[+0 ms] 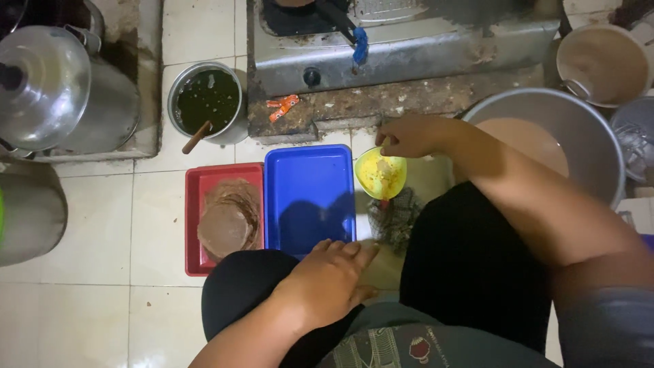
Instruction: Making chocolate crepes by ladling batter into a pan, cooking it on a stove, and stacking the finished crepes on trays.
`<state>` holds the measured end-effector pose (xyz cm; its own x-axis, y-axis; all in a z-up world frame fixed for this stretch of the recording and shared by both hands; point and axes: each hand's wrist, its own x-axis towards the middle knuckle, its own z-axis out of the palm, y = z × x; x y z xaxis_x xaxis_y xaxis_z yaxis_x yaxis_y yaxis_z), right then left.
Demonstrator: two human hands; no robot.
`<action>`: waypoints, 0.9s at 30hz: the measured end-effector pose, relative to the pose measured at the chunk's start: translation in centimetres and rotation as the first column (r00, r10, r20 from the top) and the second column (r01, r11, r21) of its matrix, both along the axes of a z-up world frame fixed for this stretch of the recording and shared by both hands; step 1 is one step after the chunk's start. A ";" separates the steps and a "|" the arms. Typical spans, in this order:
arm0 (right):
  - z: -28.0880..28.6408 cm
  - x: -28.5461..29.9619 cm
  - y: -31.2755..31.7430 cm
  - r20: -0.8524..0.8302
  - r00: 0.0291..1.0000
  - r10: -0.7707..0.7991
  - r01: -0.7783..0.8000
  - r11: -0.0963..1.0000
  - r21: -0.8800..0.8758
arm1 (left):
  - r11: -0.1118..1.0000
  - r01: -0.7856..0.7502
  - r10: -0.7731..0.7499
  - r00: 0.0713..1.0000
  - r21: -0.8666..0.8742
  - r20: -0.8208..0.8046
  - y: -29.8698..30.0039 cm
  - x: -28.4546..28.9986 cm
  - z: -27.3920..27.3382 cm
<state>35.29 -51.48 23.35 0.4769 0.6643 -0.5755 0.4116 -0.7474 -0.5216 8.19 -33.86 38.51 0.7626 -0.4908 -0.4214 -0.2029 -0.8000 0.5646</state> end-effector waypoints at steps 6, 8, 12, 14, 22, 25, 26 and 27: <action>-0.9 0.0 -0.2 0.102 0.994 0.032 -0.044 0.992 0.116 | 0.999 0.026 -0.027 0.999 0.020 0.030 -0.4 0.5 -0.3; -1.2 -0.1 0.0 0.142 0.989 0.050 -0.066 0.991 0.113 | 0.998 0.043 -0.046 0.996 0.050 0.078 -0.7 0.7 -0.8; -0.8 -0.1 0.1 0.098 0.993 0.072 -0.084 0.989 0.122 | 0.998 0.053 -0.054 0.998 0.038 0.029 -1.1 1.4 -1.3; -0.4 -0.3 0.2 0.051 0.997 0.053 -0.059 0.990 0.127 | 0.996 0.059 -0.061 0.998 0.065 0.025 -1.2 1.4 -1.4; -4.0 0.6 -0.3 0.045 0.999 0.013 -0.020 0.988 0.153 | 0.992 0.095 -0.097 0.995 0.080 0.027 -1.8 2.0 -1.7; -3.6 1.0 -0.1 0.091 0.995 0.042 -0.053 0.991 0.125 | 0.991 0.113 -0.117 0.992 0.073 0.055 -2.1 2.5 -2.1; -3.3 1.1 0.1 0.106 0.993 0.051 -0.062 0.992 0.109 | 0.990 0.130 -0.135 0.987 0.063 0.091 -2.2 2.8 -2.3; -3.4 1.3 0.2 0.112 0.992 0.050 -0.062 0.992 0.109 | 0.989 0.130 -0.136 0.986 0.065 0.097 -2.3 3.1 -2.2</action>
